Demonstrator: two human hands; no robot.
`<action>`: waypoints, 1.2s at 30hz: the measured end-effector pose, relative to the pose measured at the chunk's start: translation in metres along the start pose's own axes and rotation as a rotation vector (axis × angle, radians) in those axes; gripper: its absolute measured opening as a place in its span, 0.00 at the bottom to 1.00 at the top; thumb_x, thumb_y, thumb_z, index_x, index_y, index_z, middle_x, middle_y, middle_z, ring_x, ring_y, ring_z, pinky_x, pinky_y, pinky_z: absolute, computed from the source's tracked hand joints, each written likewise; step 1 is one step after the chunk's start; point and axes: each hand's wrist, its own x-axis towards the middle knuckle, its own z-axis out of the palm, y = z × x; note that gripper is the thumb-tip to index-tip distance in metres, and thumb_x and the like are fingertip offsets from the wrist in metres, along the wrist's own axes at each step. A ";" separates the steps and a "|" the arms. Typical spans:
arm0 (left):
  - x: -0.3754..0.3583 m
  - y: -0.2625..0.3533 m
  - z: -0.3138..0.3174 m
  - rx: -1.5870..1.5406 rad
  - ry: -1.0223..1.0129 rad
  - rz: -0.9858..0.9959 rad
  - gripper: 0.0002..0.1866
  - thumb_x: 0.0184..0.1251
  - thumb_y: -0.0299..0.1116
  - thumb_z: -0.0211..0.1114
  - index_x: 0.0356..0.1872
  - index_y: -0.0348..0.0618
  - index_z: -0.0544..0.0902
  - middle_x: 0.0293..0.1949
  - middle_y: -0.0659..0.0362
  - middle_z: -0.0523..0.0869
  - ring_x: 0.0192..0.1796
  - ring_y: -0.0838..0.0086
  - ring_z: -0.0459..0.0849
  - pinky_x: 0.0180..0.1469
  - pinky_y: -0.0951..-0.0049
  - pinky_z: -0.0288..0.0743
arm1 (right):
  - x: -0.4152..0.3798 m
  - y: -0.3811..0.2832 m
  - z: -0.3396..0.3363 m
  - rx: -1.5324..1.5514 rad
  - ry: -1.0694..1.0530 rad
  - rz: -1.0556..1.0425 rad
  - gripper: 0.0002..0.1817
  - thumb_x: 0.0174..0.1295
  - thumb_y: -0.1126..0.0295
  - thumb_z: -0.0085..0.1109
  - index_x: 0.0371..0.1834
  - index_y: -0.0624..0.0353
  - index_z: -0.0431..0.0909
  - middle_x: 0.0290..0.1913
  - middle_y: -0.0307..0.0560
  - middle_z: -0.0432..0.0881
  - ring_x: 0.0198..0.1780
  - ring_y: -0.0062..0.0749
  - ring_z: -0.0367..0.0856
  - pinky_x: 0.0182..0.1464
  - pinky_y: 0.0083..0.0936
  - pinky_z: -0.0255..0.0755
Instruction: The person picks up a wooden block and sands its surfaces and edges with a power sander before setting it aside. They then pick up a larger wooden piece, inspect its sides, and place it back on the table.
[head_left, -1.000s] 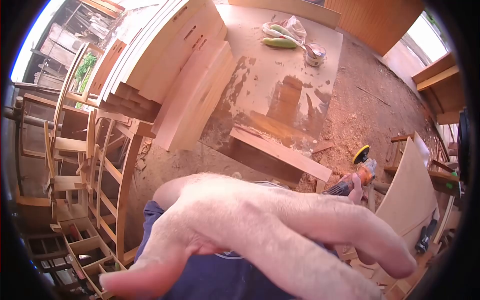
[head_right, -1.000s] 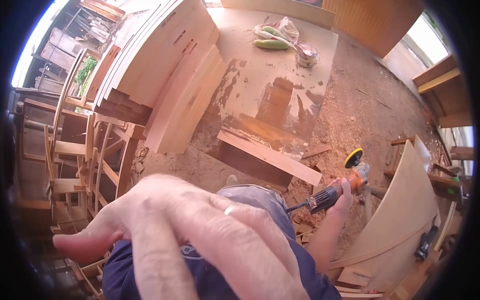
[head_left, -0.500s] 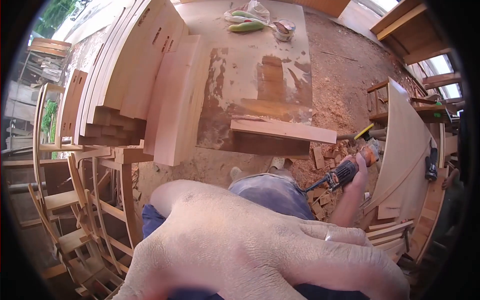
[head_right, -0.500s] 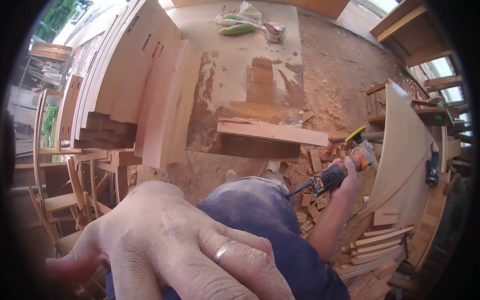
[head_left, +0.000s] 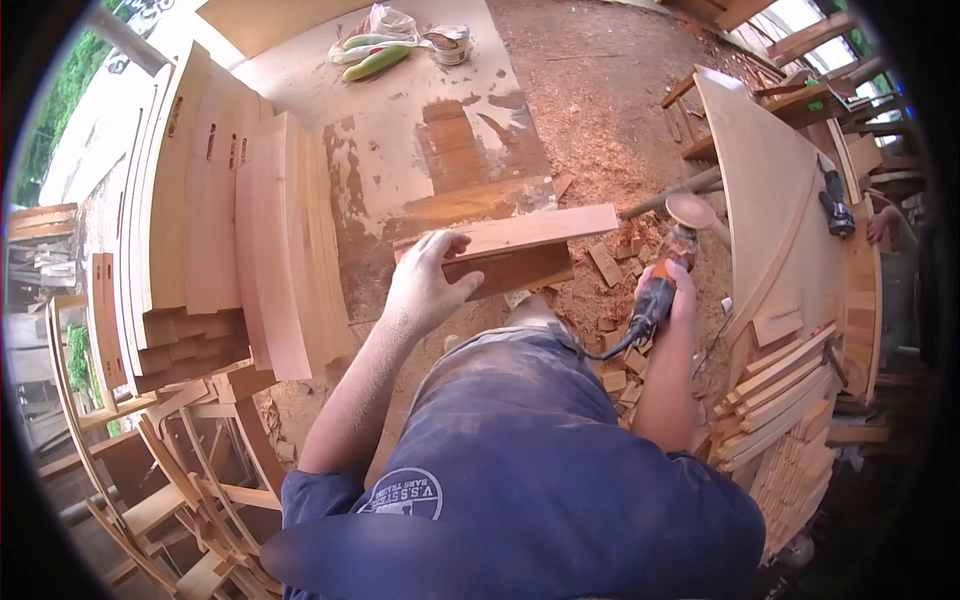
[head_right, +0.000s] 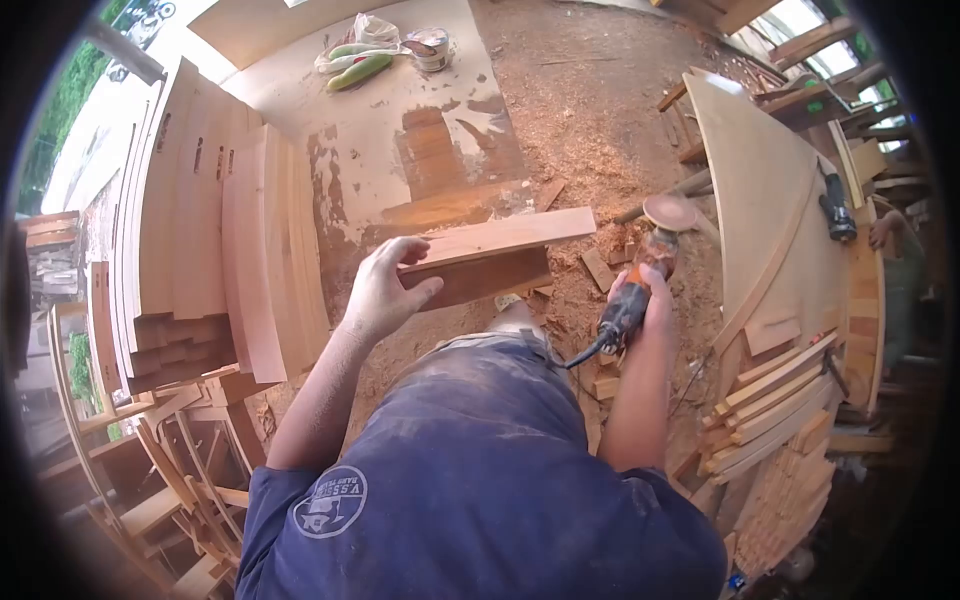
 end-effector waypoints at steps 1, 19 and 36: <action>0.002 -0.008 0.015 0.068 -0.061 -0.042 0.34 0.59 0.36 0.86 0.67 0.46 0.83 0.63 0.52 0.87 0.69 0.58 0.86 0.72 0.53 0.79 | 0.018 -0.002 -0.024 -0.090 -0.247 0.051 0.24 0.69 0.59 0.71 0.59 0.62 0.75 0.47 0.51 0.84 0.40 0.39 0.87 0.41 0.38 0.88; 0.002 -0.044 0.141 0.620 0.129 -0.071 0.32 0.58 0.29 0.76 0.67 0.55 0.84 0.68 0.64 0.89 0.71 0.63 0.83 0.73 0.51 0.70 | 0.124 -0.059 0.000 -0.542 -0.241 0.372 0.23 0.64 0.59 0.75 0.52 0.66 0.80 0.39 0.52 0.88 0.36 0.37 0.89 0.41 0.36 0.88; -0.280 0.005 0.242 0.084 0.738 -1.246 0.34 0.49 0.37 0.84 0.63 0.48 0.87 0.57 0.54 0.93 0.63 0.53 0.87 0.69 0.53 0.76 | 0.200 0.150 0.179 -0.742 -0.679 0.545 0.17 0.66 0.65 0.74 0.51 0.59 0.79 0.37 0.49 0.86 0.36 0.38 0.90 0.40 0.37 0.88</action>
